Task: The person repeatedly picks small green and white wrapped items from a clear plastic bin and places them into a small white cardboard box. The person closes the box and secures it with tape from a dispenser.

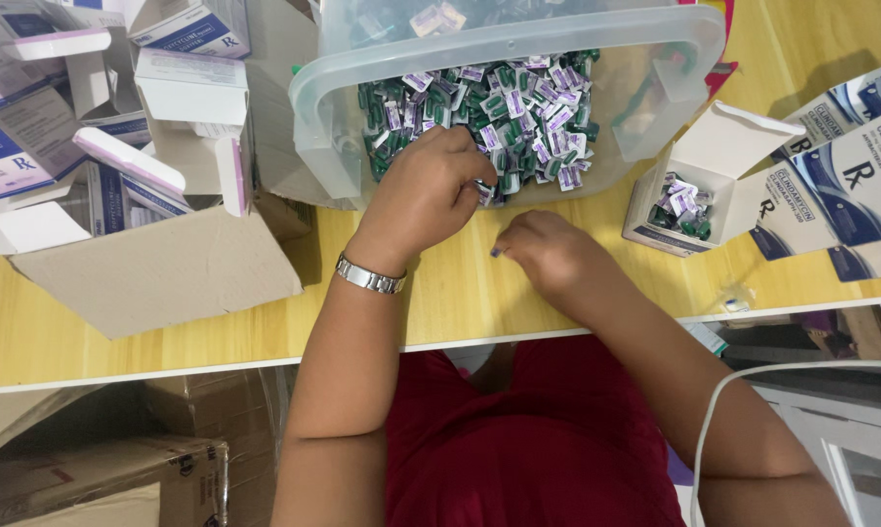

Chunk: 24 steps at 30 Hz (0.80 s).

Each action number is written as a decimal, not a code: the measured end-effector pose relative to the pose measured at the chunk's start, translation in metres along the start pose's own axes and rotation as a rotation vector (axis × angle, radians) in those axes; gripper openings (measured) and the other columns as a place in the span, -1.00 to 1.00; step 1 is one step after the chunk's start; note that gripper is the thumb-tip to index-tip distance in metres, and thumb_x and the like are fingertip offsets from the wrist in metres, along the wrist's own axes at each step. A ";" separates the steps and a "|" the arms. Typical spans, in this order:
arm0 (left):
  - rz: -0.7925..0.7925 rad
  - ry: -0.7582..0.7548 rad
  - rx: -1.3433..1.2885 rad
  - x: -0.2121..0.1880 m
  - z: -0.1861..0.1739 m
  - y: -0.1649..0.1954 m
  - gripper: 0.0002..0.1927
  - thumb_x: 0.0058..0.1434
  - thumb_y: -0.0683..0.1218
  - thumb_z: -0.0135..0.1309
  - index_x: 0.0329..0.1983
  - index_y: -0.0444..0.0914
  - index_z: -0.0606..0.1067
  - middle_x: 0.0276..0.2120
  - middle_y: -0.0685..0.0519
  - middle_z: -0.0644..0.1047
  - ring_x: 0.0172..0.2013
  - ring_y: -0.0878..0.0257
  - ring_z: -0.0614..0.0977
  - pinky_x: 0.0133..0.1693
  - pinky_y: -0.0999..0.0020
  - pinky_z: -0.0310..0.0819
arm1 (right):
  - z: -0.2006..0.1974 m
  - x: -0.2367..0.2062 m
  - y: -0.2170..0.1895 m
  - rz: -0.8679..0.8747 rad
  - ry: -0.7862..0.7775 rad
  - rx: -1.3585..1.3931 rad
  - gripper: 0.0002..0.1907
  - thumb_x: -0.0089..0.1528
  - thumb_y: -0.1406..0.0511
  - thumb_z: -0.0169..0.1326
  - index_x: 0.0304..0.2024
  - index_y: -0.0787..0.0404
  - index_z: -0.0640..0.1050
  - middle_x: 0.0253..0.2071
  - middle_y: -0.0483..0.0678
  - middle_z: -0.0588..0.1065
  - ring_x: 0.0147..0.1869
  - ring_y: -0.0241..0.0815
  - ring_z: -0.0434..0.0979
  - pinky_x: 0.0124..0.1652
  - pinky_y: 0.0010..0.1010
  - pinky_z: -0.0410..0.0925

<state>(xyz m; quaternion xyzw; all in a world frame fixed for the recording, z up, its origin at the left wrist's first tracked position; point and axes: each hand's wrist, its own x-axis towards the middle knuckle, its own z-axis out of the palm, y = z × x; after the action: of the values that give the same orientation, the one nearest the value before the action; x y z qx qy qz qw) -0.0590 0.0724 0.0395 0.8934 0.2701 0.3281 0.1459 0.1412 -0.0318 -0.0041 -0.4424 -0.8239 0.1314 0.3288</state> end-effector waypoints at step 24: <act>-0.074 -0.374 -0.045 -0.011 0.043 0.033 -0.61 -0.13 -0.08 0.41 -0.26 -0.28 0.54 -0.24 -0.07 0.53 -0.24 -0.12 0.62 -0.24 0.00 0.50 | -0.017 -0.024 0.000 0.590 0.008 0.139 -0.60 0.14 0.36 0.21 0.05 0.24 0.54 -0.24 0.06 0.52 -0.19 0.04 0.56 -0.15 -0.21 0.40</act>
<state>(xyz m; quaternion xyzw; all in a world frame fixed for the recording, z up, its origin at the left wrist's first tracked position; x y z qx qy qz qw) -0.0245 0.0352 0.0163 0.9247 0.2637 0.1566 0.2255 0.1620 -0.0524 -0.0017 -0.6398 -0.6474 0.2756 0.3092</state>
